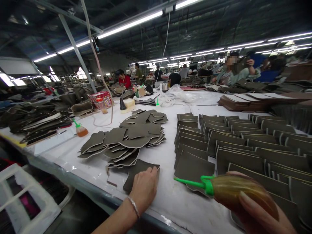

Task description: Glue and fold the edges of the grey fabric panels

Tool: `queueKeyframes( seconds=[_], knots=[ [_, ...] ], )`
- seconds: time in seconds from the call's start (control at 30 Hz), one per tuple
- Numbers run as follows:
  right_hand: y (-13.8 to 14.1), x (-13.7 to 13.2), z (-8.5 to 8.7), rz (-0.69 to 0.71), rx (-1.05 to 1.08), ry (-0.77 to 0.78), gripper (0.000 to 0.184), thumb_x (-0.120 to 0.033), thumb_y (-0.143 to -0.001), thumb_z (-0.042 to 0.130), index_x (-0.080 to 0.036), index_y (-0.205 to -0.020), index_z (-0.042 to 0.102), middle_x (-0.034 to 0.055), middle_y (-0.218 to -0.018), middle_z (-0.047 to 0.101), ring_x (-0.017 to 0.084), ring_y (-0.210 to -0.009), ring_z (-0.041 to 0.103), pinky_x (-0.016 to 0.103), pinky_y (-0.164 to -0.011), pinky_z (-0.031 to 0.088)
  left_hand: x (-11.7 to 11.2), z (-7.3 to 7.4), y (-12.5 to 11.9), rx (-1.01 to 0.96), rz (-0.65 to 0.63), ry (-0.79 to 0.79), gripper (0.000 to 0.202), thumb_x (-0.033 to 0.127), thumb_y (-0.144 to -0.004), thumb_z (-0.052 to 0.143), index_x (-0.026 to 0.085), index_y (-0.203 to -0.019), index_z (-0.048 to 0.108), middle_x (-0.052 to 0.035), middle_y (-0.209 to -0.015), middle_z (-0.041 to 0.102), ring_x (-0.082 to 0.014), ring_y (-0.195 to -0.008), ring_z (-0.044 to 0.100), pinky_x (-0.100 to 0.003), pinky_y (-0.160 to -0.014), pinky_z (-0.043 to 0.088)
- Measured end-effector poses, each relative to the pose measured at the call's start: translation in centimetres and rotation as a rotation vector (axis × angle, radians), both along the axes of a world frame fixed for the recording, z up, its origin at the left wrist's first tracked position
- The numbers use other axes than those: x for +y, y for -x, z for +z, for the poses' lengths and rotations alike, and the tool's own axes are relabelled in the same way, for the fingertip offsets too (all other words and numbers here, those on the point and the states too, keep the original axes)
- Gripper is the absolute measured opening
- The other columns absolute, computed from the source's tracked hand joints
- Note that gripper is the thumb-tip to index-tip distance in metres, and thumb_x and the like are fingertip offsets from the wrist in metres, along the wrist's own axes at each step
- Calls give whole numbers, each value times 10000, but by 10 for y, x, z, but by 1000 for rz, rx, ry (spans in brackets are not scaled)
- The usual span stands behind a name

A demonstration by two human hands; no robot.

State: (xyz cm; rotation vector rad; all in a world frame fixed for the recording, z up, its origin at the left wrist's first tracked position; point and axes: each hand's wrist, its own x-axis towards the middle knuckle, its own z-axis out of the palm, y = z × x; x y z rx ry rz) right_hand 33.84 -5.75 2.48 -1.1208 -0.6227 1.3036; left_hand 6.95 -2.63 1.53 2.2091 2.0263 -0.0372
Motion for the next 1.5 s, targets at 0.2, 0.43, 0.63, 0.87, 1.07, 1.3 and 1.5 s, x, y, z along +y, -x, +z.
queueKeyframes(
  seconds=[0.2, 0.43, 0.63, 0.87, 1.07, 1.3, 1.5],
  knots=[
    [22, 10, 8, 163, -218, -182, 642, -456, -722, 808, -243, -1248, 508, 101, -1040, 707, 273, -899, 690, 267, -768, 573, 9, -11, 12, -75, -134, -30, 367, 198, -899, 365, 256, -1185, 587, -46, -967, 699, -282, -820, 690, -393, -701, 532],
    [50, 17, 8, 190, -901, -344, 531, -545, -766, 726, -286, -1186, 530, 26, -1025, 674, 255, -860, 678, 287, -715, 552, 17, -6, 28, -205, -210, -9, 326, 226, -913, 363, 274, -1116, 613, -30, -890, 704, -253, -867, 683, -343, -733, 507],
    [70, 25, 5, 199, -1118, -440, 475, -551, -804, 678, -323, -1191, 524, -4, -1086, 614, 243, -892, 631, 348, -806, 485, 16, -11, 29, -188, -204, -30, 321, 220, -888, 357, 284, -1081, 606, -26, -892, 698, -269, -820, 688, -355, -676, 502],
    [74, 33, 4, 248, -1206, -538, 417, -522, -850, 647, -328, -1192, 509, -22, -1106, 581, 215, -915, 605, 314, -794, 468, 14, -15, 29, -130, -201, -75, 285, 235, -882, 366, 261, -1058, 589, -35, -865, 672, -247, -725, 677, -328, -601, 489],
    [70, 34, 0, 239, -1205, -432, 419, -555, -850, 631, -332, -1183, 509, -27, -1081, 591, 215, -898, 606, 325, -793, 461, 10, -17, 27, -136, -193, -75, 288, 257, -904, 359, 266, -1104, 566, -29, -899, 660, -245, -722, 674, -339, -610, 507],
    [66, 37, -8, 219, -1224, -449, 414, -543, -847, 633, -328, -1181, 515, -24, -1053, 612, 220, -862, 619, 328, -757, 468, 9, -20, 28, -152, -189, -64, 323, 285, -934, 340, 295, -1186, 543, -21, -920, 651, -243, -732, 674, -356, -635, 519],
    [60, 42, -10, 206, -1223, -475, 414, -542, -837, 655, -319, -1160, 523, -21, -1031, 614, 209, -803, 624, 314, -718, 483, 10, -16, 28, -152, -201, -51, 293, 283, -933, 337, 273, -1119, 562, -16, -905, 649, -248, -745, 676, -364, -648, 516]
  ],
)
